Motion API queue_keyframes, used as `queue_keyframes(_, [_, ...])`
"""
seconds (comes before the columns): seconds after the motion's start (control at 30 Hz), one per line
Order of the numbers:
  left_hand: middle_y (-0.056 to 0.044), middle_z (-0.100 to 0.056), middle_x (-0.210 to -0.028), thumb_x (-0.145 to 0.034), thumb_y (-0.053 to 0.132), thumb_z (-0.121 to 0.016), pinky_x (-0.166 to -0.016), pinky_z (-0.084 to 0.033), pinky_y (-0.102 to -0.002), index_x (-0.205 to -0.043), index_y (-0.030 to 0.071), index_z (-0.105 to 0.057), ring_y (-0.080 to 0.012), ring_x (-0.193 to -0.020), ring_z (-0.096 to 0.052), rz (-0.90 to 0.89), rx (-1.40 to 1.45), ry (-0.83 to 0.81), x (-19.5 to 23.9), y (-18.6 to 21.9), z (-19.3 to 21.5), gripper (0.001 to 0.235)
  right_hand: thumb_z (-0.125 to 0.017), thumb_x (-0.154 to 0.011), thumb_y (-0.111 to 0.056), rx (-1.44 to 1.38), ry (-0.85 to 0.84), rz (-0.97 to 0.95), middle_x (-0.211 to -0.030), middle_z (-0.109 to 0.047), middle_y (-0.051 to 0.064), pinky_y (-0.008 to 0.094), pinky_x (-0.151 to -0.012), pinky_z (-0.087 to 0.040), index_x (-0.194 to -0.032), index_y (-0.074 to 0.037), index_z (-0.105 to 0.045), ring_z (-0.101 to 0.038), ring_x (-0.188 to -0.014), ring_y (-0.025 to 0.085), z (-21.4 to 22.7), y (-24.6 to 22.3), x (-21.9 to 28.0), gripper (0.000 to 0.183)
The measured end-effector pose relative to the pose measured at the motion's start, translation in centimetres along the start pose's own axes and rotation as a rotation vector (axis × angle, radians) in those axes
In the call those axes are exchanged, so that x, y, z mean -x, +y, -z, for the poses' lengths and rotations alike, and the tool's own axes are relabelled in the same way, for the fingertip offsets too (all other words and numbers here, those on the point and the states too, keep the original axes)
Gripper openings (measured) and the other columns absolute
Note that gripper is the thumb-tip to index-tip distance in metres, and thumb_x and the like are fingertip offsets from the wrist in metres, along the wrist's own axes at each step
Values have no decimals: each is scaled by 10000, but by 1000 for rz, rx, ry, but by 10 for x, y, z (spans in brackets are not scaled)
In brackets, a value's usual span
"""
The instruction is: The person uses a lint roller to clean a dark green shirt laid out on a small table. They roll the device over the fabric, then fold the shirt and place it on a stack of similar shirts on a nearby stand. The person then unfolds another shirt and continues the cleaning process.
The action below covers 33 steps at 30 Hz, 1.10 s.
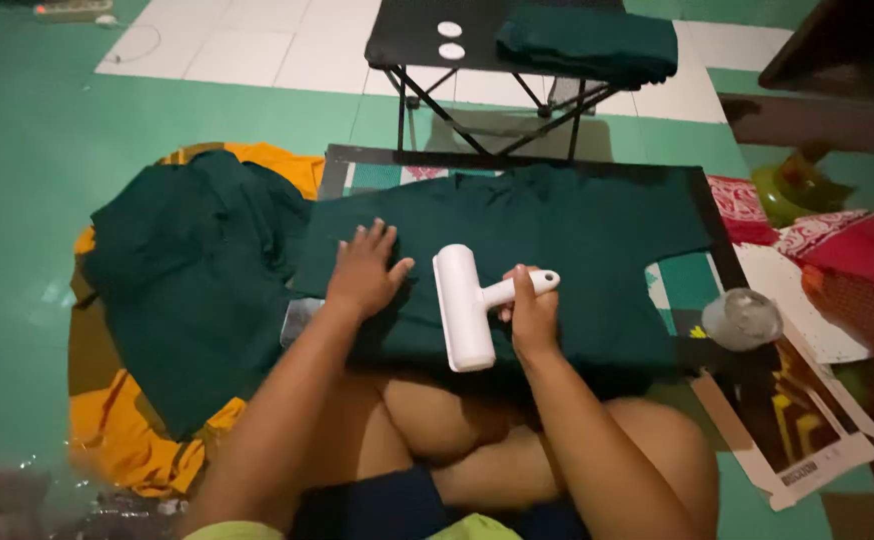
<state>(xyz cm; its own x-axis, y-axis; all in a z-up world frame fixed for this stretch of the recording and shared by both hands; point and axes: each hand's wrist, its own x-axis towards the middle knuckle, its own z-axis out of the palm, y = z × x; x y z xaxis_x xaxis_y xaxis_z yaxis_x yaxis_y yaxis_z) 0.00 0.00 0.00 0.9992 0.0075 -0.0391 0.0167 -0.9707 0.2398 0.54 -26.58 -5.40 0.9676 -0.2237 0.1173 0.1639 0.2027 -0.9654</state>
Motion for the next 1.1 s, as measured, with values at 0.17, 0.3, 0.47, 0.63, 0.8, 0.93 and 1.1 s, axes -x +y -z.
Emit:
queue_keyframes(0.17, [-45, -268, -1715, -1090, 473, -285, -1265, -232, -573, -1637, 183, -307, -304, -1571, -253, 24, -94, 38, -6, -21, -17, 619, -616, -1019, -273, 24, 41, -43, -484, -518, 69, 244, -325, -395, -864, -1, -669, -545, -330, 140, -7, -10, 1, 318])
queue_keyframes(0.3, [-105, -348, -1680, -1117, 371, -262, -1236, -274, -568, -1617, 139, -363, -331, -1544, -321, -32, 40, 54, -7, -37, -11, 560, -593, -1023, -292, 32, 87, -104, -556, -554, 62, 199, -347, -391, -915, -44, -671, -582, -375, 139, -35, -3, -8, 282])
queue_keyframes(0.47, [-54, -411, -1654, -1121, 364, -279, -1245, -288, -517, -1582, 166, -440, -274, -1531, -366, -32, 108, 125, -12, -58, -18, 527, -653, -975, -277, -11, 82, -64, -513, -556, 67, 227, -345, -399, -870, -48, -675, -565, -356, 141, -117, 6, -32, 254])
queue_keyframes(0.63, [-58, -334, -1694, -1100, 346, -301, -1256, -258, -533, -1612, 155, -378, -266, -1561, -298, -4, -54, 58, -8, -52, -9, 552, -744, -923, -365, 270, 28, -115, -427, -576, 45, 274, -322, -406, -836, -124, -739, -613, -356, 167, -120, 9, -44, 257])
queue_keyframes(0.8, [-57, -291, -1714, -1088, 526, -300, -1270, -207, -554, -1626, 154, -351, -277, -1581, -250, 17, -49, 21, -5, -49, -3, 656, -749, -891, -168, 267, 91, 6, -557, -623, 133, 245, -356, -429, -864, -14, -704, -607, -383, 167, -67, 6, -72, 163])
queue_keyframes(0.93, [-33, -244, -1731, -1074, 602, -268, -1281, -182, -552, -1641, 160, -311, -257, -1593, -212, 26, -81, -4, -2, -49, -7, 720, -743, -901, -179, 315, 126, 89, -576, -638, 136, 219, -345, -429, -856, -40, -696, -618, -392, 162, -6, -12, -91, 153])
queue_keyframes(1.1, [-59, -262, -1723, -1067, 561, -320, -1280, -172, -562, -1628, 145, -334, -274, -1586, -226, 34, -39, 31, -1, -44, -2, 699, -739, -930, -409, 495, 245, -131, -693, -689, 55, 193, -362, -479, -1059, -112, -643, -645, -463, 106, -8, -38, -105, 338])
